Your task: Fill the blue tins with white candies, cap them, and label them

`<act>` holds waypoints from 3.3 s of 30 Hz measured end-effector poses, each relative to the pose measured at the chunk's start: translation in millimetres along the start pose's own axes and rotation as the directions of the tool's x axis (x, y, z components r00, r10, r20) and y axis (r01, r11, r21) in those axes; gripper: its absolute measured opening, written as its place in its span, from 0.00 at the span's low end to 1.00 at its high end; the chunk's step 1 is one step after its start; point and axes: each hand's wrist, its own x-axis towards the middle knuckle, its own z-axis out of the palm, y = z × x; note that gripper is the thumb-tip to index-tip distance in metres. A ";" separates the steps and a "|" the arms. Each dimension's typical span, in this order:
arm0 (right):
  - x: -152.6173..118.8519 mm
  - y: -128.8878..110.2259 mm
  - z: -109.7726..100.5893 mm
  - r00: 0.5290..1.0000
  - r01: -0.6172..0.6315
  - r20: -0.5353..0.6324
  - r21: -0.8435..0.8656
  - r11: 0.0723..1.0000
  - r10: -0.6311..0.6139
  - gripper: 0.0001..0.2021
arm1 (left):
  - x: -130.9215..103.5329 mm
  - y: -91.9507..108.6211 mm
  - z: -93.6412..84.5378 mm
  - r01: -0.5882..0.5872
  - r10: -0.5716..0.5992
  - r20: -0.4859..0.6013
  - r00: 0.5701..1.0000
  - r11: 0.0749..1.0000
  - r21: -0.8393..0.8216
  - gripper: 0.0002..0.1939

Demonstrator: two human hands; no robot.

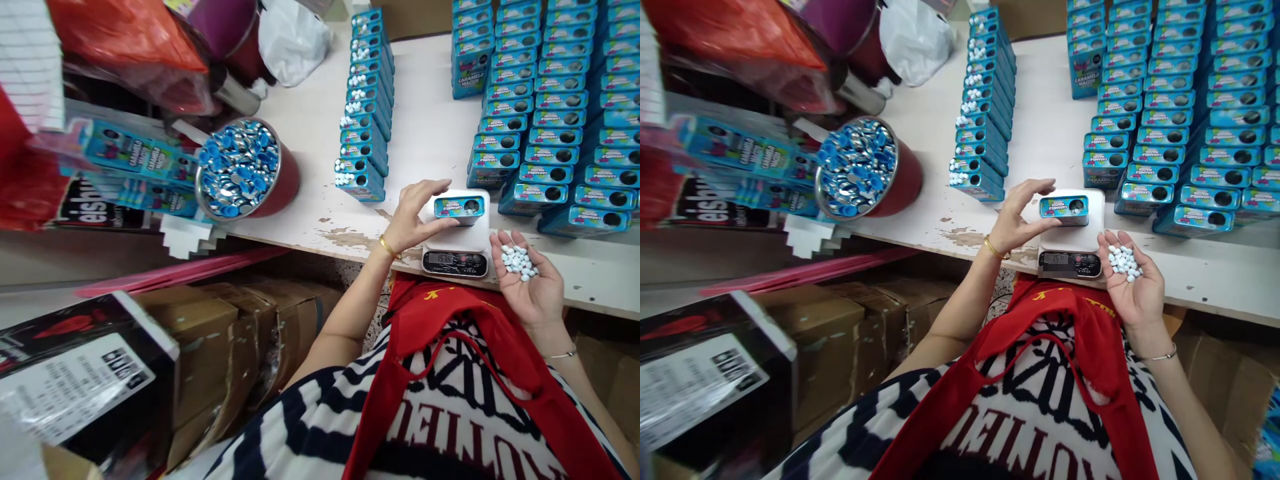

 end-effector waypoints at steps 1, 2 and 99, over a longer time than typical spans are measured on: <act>0.4 -0.1 -0.7 1.000 0.003 -0.001 -0.006 1.000 -0.003 0.13 | 0.2 -0.7 -2.7 -0.005 0.005 -0.032 0.999 1.000 -0.016 0.30; 0.9 -0.1 -1.4 1.000 0.006 -0.001 -0.009 1.000 -0.006 0.13 | 0.5 -1.6 -5.4 -0.011 0.009 -0.067 0.998 0.999 -0.030 0.29; -7.8 1.2 -22.0 0.997 -0.066 0.047 0.044 0.997 0.064 0.14 | 22.8 77.6 2.8 -0.392 0.268 0.363 0.893 0.858 0.332 0.13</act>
